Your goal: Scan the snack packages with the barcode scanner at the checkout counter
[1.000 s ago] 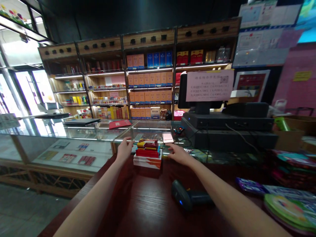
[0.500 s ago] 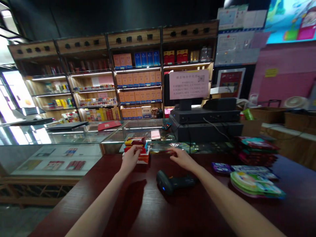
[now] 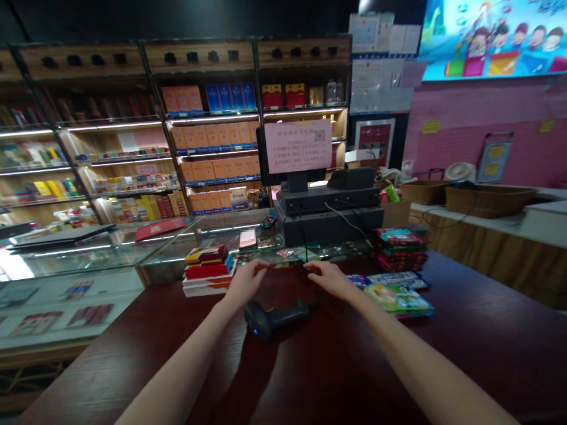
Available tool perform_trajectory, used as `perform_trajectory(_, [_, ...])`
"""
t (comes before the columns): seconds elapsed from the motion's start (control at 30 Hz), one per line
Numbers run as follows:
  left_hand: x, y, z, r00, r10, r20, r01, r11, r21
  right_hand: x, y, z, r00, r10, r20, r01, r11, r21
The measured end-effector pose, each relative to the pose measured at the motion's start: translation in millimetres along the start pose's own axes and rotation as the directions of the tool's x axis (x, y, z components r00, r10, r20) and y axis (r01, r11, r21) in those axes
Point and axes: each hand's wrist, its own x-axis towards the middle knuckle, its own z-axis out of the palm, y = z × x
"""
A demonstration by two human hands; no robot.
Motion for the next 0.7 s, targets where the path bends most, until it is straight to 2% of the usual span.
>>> perform_trajectory(0.17, [14,14,28.4,0.998,0.039,0.055,-0.040,0.999,0.019,-8,24,-20,0.999,0.020,-0.031,-0.020,1.000,-0.008])
perform_trajectory(0.43, [28,47,59.7,0.989,0.051,0.140,-0.058,0.997,0.044,-14,60,-42,0.993,0.057,-0.106,-0.053,0.998,0.036])
perform_trajectory(0.7, [44,60,100.5,0.972,0.070,0.223,-0.079,0.996,0.033,-23,91,-64,0.982,0.128,-0.139,-0.121,0.991,0.060])
